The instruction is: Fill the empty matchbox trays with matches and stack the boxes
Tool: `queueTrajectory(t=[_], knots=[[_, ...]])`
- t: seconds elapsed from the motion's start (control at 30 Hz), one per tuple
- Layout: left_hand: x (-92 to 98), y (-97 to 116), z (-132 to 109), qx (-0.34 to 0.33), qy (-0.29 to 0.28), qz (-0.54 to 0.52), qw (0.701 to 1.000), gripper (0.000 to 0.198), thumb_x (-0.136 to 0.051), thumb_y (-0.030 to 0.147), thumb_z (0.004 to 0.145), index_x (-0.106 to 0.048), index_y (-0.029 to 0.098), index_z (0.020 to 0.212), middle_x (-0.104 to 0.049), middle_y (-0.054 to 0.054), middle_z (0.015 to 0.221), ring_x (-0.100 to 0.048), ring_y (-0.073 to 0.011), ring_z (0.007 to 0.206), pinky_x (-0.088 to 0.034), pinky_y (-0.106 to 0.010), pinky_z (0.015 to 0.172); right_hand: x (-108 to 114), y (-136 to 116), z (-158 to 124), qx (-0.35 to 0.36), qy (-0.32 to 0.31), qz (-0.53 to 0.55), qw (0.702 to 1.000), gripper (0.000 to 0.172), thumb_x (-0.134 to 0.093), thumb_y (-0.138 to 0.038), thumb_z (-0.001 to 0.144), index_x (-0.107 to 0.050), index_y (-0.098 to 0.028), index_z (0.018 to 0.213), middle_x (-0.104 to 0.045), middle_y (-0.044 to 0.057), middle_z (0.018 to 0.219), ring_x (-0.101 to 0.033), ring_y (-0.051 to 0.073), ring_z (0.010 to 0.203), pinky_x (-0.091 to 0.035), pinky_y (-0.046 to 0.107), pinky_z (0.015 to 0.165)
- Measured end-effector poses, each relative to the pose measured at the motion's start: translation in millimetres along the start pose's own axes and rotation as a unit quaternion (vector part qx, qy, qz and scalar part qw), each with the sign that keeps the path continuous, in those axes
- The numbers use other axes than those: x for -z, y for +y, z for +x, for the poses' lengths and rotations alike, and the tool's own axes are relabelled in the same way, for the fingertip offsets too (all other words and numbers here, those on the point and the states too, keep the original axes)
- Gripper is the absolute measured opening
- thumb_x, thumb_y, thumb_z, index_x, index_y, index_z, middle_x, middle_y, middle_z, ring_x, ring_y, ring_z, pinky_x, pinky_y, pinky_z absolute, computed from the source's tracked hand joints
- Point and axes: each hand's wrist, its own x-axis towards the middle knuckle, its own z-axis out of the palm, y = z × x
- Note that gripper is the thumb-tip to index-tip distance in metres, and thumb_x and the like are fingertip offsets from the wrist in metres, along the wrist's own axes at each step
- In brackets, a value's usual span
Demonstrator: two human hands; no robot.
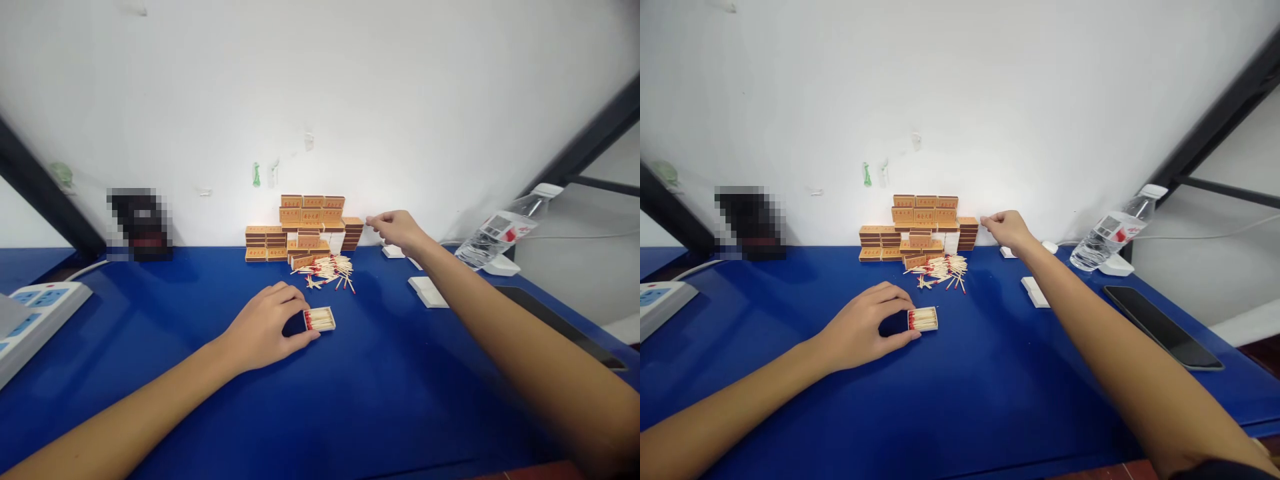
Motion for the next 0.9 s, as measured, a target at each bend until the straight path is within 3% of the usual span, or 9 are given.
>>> queueTrajectory(t=[0.17, 0.3, 0.4, 0.5, 0.73, 0.83, 0.9], knots=[[-0.1, -1, -1, 0.002, -0.003, 0.012, 1.000, 0.030, -0.072, 0.045, 0.097, -0.075, 0.018, 0.109, -0.072, -0.009, 0.112, -0.065, -0.0263, 0.103, -0.054, -0.046, 0.095, -16, -14, 17, -0.069, -0.010, 0.028, 0.997, 0.037, -0.083, -0.038, 0.085, -0.057, -0.021, 0.067, -0.049, 0.000, 0.062, -0.041, 0.014, 0.058, -0.032, 0.030, 0.050], [0.7, -3, -2, 0.018, -0.020, 0.028, 0.999, 0.036, -0.071, 0.049, 0.097, -0.074, 0.018, 0.115, -0.072, -0.010, 0.116, -0.066, -0.0288, 0.107, -0.055, -0.048, 0.097, -15, -20, 17, -0.090, -0.021, 0.072, 0.993, 0.038, -0.081, -0.030, 0.087, -0.052, -0.021, 0.065, -0.046, -0.002, 0.061, -0.034, 0.011, 0.054, -0.024, 0.027, 0.046], [2.4, -3, -1, 0.033, -0.005, 0.033, 0.999, 0.055, -0.073, 0.058, 0.093, -0.068, 0.017, 0.129, -0.073, -0.012, 0.123, -0.066, -0.0318, 0.114, -0.055, -0.052, 0.100, -4, -22, 3, -0.078, -0.005, 0.107, 0.991, 0.032, -0.075, -0.032, 0.092, -0.055, -0.021, 0.070, -0.044, -0.002, 0.063, -0.035, 0.011, 0.056, -0.025, 0.026, 0.045], [5.9, -2, 1, 0.031, 0.041, 0.030, 0.998, 0.065, -0.075, 0.061, 0.090, -0.063, 0.017, 0.136, -0.073, -0.013, 0.127, -0.067, -0.0321, 0.116, -0.054, -0.052, 0.103, 4, -24, -30, -0.046, -0.002, 0.139, 0.989, 0.032, -0.072, -0.041, 0.095, -0.059, -0.020, 0.075, -0.047, -0.001, 0.067, -0.039, 0.011, 0.060, -0.030, 0.025, 0.047], [9.0, -2, 3, 0.019, 0.087, 0.015, 0.996, 0.067, -0.077, 0.057, 0.091, -0.058, 0.020, 0.143, -0.073, -0.012, 0.126, -0.069, -0.0301, 0.114, -0.056, -0.049, 0.101, -20, -24, -131, 0.048, -0.233, 0.244, 0.940, 0.045, -0.077, -0.061, 0.088, -0.061, -0.020, 0.080, -0.046, -0.005, 0.064, -0.034, 0.008, 0.053, -0.024, 0.025, 0.047], [8.8, 0, 3, 0.013, 0.119, 0.020, 0.993, 0.067, -0.077, 0.054, 0.092, -0.055, 0.022, 0.147, -0.073, -0.011, 0.124, -0.069, -0.0287, 0.112, -0.057, -0.048, 0.099, -32, -23, -151, 0.033, -0.309, 0.239, 0.920, 0.045, -0.072, -0.064, 0.091, -0.066, -0.020, 0.086, -0.045, -0.006, 0.063, -0.036, 0.009, 0.053, -0.024, 0.025, 0.048], [9.2, 2, 3, -0.008, 0.135, 0.023, 0.990, 0.053, -0.076, 0.048, 0.094, -0.061, 0.021, 0.137, -0.074, -0.010, 0.120, -0.070, -0.0271, 0.108, -0.057, -0.045, 0.097, -36, -21, -156, 0.023, -0.337, 0.236, 0.911, 0.046, -0.071, -0.066, 0.091, -0.065, -0.020, 0.087, -0.045, -0.006, 0.062, -0.036, 0.010, 0.053, -0.025, 0.026, 0.049]])
